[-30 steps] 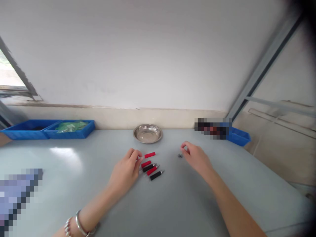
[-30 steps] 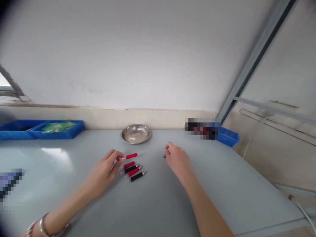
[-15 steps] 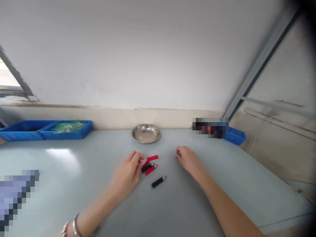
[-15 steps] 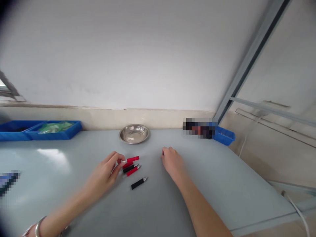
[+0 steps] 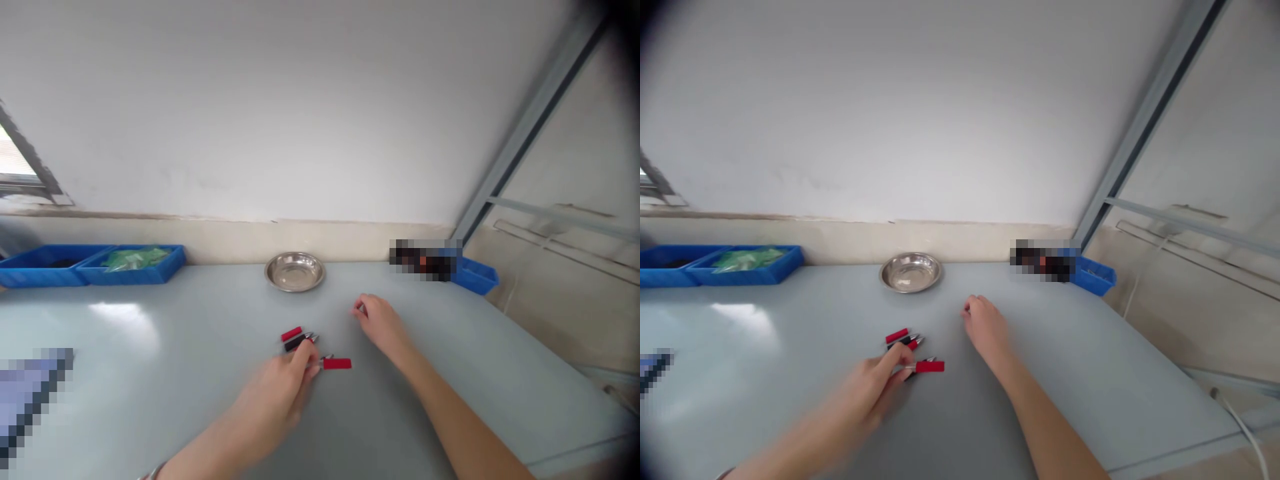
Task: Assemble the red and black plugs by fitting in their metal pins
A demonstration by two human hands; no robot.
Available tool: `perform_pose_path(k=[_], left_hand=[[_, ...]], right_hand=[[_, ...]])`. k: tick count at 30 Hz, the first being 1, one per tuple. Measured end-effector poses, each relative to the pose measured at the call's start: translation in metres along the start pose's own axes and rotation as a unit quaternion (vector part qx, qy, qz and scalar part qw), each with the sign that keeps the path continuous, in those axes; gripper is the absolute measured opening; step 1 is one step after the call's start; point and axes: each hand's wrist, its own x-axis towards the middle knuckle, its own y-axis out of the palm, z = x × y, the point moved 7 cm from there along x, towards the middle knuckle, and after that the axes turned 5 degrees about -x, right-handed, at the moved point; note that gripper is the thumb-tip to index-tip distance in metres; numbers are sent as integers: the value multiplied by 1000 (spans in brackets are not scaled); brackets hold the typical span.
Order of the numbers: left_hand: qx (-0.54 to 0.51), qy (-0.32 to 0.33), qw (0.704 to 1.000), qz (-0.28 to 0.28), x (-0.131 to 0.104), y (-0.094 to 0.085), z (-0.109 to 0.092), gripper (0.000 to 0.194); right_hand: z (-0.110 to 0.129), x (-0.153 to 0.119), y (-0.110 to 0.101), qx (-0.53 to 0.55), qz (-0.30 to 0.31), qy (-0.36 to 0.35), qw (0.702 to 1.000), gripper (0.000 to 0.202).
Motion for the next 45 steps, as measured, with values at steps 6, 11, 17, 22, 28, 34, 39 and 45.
perform_pose_path(k=[6,11,17,22,28,34,39,45], left_hand=[[-9,-13,1000,-1,0,2,5,19],[4,-34,999,3,1,6,11,18],[10,-64,997,-41,6,-1,19,14],[0,-68,996,-60,5,-6,20,15],[-22,-65,994,-88,6,-14,21,16],[-33,-41,993,-102,6,-16,18,17],[-27,-45,994,-94,6,-15,16,18],[-24,-44,993,-103,6,-16,16,17]], right_hand=[[11,-1,-3,289,-4,-9,957,15],[17,-6,-1,373,38,14,927,20],[29,-15,0,424,110,39,898,23],[33,-19,3,456,137,52,878,27],[42,-22,9,503,167,42,847,34],[46,-24,12,535,179,33,825,36],[44,-23,12,557,167,38,813,34],[45,-25,11,562,174,32,808,32]])
